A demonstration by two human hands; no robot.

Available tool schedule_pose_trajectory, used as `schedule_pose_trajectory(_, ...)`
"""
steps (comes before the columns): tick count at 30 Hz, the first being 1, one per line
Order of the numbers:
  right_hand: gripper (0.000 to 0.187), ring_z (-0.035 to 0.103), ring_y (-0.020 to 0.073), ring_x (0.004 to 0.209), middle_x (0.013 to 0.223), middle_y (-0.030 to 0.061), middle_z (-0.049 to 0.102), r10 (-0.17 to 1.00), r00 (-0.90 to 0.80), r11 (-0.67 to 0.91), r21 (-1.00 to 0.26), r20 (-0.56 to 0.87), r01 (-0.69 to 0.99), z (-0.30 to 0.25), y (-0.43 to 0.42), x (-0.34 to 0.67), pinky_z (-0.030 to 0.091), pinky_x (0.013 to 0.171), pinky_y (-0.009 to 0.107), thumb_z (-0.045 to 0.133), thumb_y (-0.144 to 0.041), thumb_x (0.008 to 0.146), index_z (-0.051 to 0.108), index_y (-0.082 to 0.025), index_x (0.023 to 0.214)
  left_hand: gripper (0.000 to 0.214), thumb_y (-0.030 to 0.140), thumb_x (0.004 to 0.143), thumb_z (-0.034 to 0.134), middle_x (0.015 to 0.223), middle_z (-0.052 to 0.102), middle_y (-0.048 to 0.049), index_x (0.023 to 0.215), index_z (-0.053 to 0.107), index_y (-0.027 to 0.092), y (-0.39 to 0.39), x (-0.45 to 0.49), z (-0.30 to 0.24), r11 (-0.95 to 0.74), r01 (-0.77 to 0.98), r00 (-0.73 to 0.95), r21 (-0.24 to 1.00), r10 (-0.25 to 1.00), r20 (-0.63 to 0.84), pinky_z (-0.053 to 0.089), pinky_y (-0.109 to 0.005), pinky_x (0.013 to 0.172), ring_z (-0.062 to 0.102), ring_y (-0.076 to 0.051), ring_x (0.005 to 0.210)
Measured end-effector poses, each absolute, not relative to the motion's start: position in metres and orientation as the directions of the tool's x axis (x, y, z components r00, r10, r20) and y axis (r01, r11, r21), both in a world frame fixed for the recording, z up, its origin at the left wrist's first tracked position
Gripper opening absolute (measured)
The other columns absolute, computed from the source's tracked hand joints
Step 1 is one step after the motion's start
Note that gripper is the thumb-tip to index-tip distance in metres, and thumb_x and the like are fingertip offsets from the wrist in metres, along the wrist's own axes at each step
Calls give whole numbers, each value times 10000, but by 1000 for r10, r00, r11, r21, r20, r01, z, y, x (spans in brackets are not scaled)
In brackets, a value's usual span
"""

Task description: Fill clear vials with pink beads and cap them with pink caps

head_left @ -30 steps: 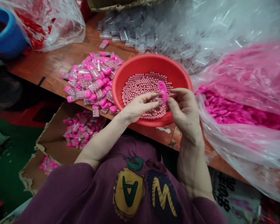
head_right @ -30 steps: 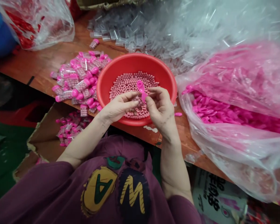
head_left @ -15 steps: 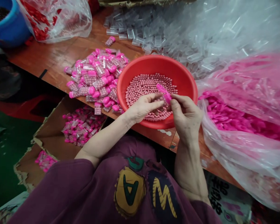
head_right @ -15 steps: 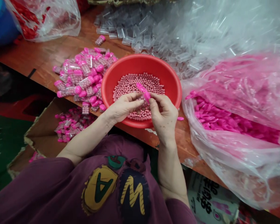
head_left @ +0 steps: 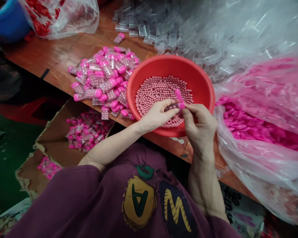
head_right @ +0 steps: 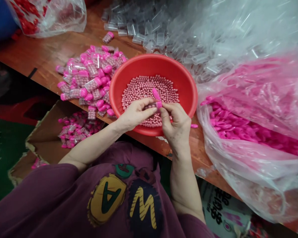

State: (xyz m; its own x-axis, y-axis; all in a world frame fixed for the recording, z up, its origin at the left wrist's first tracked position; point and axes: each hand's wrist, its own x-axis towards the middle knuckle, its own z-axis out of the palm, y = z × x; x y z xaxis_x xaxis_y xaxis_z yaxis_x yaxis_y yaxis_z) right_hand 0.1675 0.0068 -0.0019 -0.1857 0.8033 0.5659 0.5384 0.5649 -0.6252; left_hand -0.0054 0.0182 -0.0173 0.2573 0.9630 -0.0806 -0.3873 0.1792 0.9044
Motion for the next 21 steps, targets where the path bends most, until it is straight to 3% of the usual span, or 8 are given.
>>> schedule_pose_trajectory(5, 115, 804, 225, 895, 1006, 63, 846, 767, -220, 610, -579, 603, 541, -6, 7, 175, 669, 809, 396, 734, -334, 1079, 822, -263, 1053, 100, 188, 993, 694, 1091, 808, -88, 1055, 757, 142, 18, -5, -22, 87, -269, 306, 959, 952, -1, 605, -334, 1035, 747, -185, 1041)
schedule_pose_trajectory(10, 172, 795, 231, 888, 1009, 69, 836, 767, -244, 620, -590, 593, 517, -14, 10, 186, 677, 801, 411, 731, -397, 1071, 809, -267, 992, 106, 143, 955, 676, 1033, 769, -77, 1018, 761, 149, 15, -2, -21, -73, -28, 199, 997, 977, 77, 570, -349, 986, 689, -187, 971)
schedule_pose_trajectory(15, 434, 754, 201, 808, 883, 52, 795, 927, -117, 372, -830, 357, 415, -5, 23, 185, 640, 754, 370, 645, -599, 1118, 830, -247, 943, 106, 237, 966, 753, 868, 695, -28, 994, 782, 139, 13, -10, -5, 238, -217, 414, 947, 901, -132, 537, -283, 782, 613, -123, 769)
schedule_pose_trajectory(18, 606, 764, 218, 833, 822, 47, 759, 979, -132, 184, -954, 156, 236, -4, 39, 175, 645, 751, 375, 573, -751, 1101, 827, -231, 919, 92, 200, 901, 850, 880, 728, -27, 954, 811, 135, 13, -16, 2, 417, -273, 539, 867, 813, -221, 536, -275, 797, 633, -110, 767)
schedule_pose_trajectory(21, 539, 781, 227, 897, 903, 39, 771, 966, -105, 253, -949, 237, 188, -5, 42, 170, 673, 853, 422, 578, -725, 1110, 833, -258, 1023, 58, 146, 889, 867, 892, 768, -39, 914, 818, 130, 14, -19, 3, 503, -369, 519, 782, 809, -275, 557, -279, 875, 700, -124, 827)
